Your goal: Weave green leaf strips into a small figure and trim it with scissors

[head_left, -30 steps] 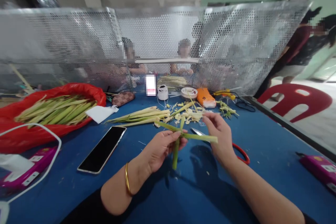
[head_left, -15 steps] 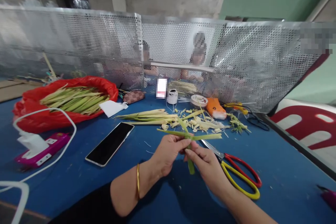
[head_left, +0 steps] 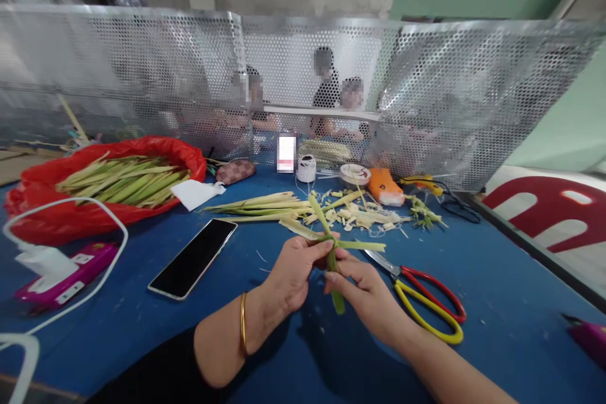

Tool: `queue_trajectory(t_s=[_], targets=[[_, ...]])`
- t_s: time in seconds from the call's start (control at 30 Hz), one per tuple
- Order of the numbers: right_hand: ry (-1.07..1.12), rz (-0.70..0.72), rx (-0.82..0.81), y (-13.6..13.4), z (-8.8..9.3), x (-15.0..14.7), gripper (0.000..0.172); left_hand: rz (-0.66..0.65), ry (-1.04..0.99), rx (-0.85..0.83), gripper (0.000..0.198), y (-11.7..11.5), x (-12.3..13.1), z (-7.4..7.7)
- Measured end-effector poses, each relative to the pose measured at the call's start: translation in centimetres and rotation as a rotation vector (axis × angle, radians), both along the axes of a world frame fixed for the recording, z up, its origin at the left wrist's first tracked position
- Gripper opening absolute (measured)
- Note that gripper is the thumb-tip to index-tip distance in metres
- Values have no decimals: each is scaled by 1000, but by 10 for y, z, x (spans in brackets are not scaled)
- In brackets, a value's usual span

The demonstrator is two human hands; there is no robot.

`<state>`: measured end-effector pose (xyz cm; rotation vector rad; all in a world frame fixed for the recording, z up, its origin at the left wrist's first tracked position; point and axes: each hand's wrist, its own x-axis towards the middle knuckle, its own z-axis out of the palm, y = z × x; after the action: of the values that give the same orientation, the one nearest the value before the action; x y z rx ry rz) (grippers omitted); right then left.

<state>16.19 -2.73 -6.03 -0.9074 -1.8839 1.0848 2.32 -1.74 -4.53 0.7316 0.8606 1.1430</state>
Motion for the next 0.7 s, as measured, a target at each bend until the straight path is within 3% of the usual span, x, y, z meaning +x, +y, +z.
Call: queue_trajectory(t_s=[0.33,0.6,0.7], targets=[[-14,25,-4,-1,-3,-2,32,45,-36,-76,28,2,0,1],[112,-173,-176,-2,-7,-7,36,-28,7,20,27,0,0,2],[109,-185,-170,-3,-6,-8,36,-25,28,32,31,-2,2,1]])
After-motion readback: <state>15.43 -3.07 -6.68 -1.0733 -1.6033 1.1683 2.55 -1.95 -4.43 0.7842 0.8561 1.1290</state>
